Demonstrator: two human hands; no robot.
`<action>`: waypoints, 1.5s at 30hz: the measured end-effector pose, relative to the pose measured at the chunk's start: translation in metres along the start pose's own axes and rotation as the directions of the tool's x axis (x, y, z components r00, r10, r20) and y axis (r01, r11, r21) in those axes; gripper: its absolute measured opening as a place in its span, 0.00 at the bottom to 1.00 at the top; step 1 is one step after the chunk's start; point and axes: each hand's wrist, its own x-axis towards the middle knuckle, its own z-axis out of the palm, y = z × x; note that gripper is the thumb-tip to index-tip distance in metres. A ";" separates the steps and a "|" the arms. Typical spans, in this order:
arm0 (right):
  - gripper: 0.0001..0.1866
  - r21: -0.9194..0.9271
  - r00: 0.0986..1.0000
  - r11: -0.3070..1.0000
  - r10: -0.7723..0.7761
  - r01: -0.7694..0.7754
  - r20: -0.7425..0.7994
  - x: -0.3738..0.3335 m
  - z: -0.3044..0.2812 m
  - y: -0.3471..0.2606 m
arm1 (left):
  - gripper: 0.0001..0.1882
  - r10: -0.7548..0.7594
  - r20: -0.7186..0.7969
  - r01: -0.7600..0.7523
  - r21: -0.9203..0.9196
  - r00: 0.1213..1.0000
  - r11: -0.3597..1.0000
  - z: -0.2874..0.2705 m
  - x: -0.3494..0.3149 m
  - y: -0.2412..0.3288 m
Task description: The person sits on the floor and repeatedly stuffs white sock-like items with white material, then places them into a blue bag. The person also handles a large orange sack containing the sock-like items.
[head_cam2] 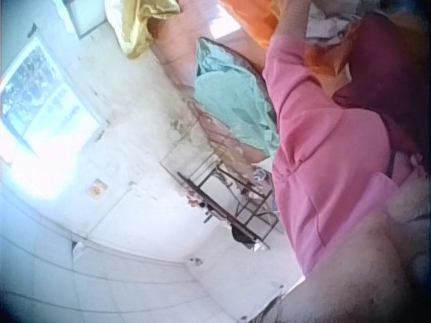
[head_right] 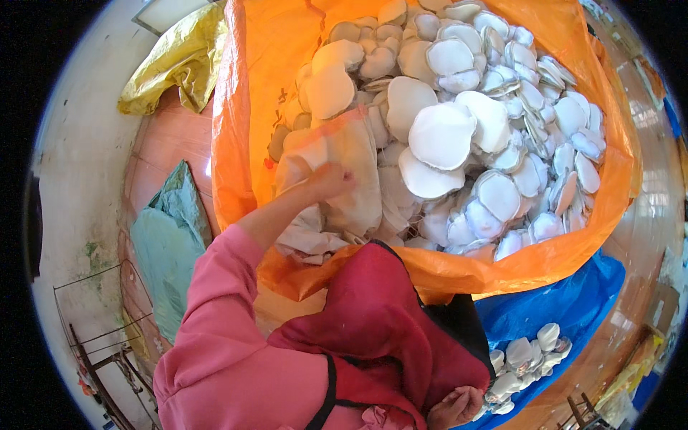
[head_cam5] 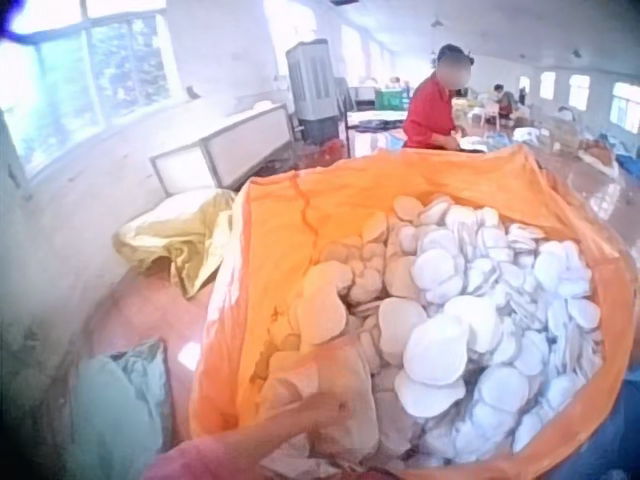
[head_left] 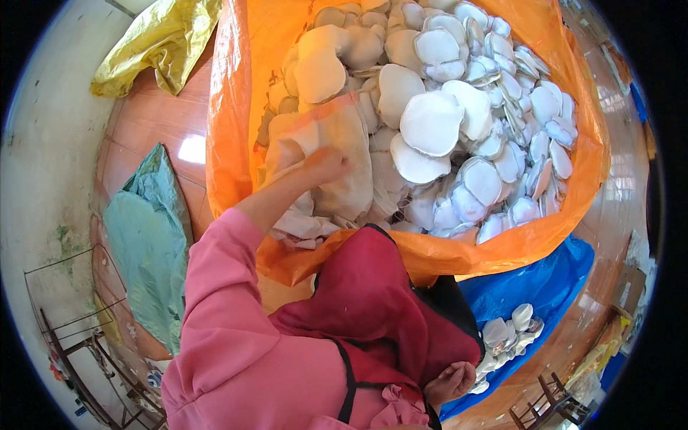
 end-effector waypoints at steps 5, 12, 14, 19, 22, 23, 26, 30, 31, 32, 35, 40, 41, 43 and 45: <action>0.05 0.011 0.999 1.000 0.011 -0.011 0.044 0.000 -0.007 0.002 | 0.26 0.257 -0.503 -0.342 -0.082 0.825 0.936 -0.014 0.058 0.041; 0.04 0.027 0.989 0.996 -0.093 0.091 0.117 -0.001 0.003 -0.008 | 0.63 0.198 -0.394 -0.244 -0.068 0.897 0.967 0.026 0.114 0.146; 0.04 0.028 0.989 0.996 -0.090 0.088 0.113 -0.004 0.005 -0.007 | 0.64 0.051 -0.401 -0.129 -0.172 0.915 0.977 0.037 0.116 0.175; 0.04 0.066 0.985 0.991 -0.123 0.116 0.117 -0.002 -0.005 0.005 | 0.58 -0.042 -0.500 -0.015 -0.110 0.865 0.994 0.069 0.114 0.192; 0.04 0.077 0.983 0.989 -0.135 0.126 0.122 -0.003 -0.010 0.012 | 0.48 -0.075 -0.496 -0.002 -0.153 0.865 0.988 0.065 0.111 0.185; 0.04 0.085 0.983 0.988 -0.140 0.130 0.118 -0.005 -0.008 0.009 | 0.44 -0.085 -0.478 -0.001 -0.178 0.874 0.984 0.062 0.108 0.181; 0.05 0.085 0.962 0.972 -0.231 0.221 0.144 -0.003 -0.005 0.004 | 0.28 0.058 -0.477 -0.082 -0.031 0.877 0.996 0.089 0.125 0.143; 0.06 0.175 0.975 0.969 -0.196 0.175 0.108 -0.006 -0.011 0.018 | 0.19 0.173 -0.385 -0.165 0.056 0.906 0.985 0.126 0.106 0.115; 0.06 0.185 0.978 0.970 -0.179 0.157 0.111 -0.006 -0.012 0.016 | 0.18 0.142 -0.376 -0.157 -0.008 0.916 0.988 0.126 0.099 0.114; 0.06 0.202 0.980 0.969 -0.169 0.145 0.107 -0.007 -0.012 0.013 | 0.17 0.112 -0.364 -0.148 -0.072 0.924 0.986 0.124 0.096 0.115; 0.06 0.246 0.980 0.959 -0.169 0.139 0.102 -0.009 -0.009 0.011 | 0.17 0.030 -0.399 -0.107 -0.172 0.917 0.979 0.085 0.070 0.132; 0.07 0.304 0.971 0.938 -0.209 0.166 0.114 -0.008 -0.011 0.018 | 0.16 0.088 -0.577 -0.329 -0.329 0.812 0.885 0.043 0.002 0.140; 0.07 0.323 0.972 0.933 -0.207 0.160 0.116 -0.008 -0.011 0.016 | 0.16 0.079 -0.569 -0.353 -0.390 0.818 0.851 0.044 -0.009 0.138; 0.08 0.363 0.972 0.921 -0.200 0.144 0.122 -0.005 -0.006 0.013 | 0.16 0.066 -0.518 -0.418 -0.602 0.853 0.680 0.047 -0.034 0.133; 0.07 0.307 0.965 0.937 -0.219 0.166 0.144 -0.005 -0.004 0.010 | 0.15 0.080 -0.450 -0.434 -0.777 0.889 0.455 0.051 -0.060 0.134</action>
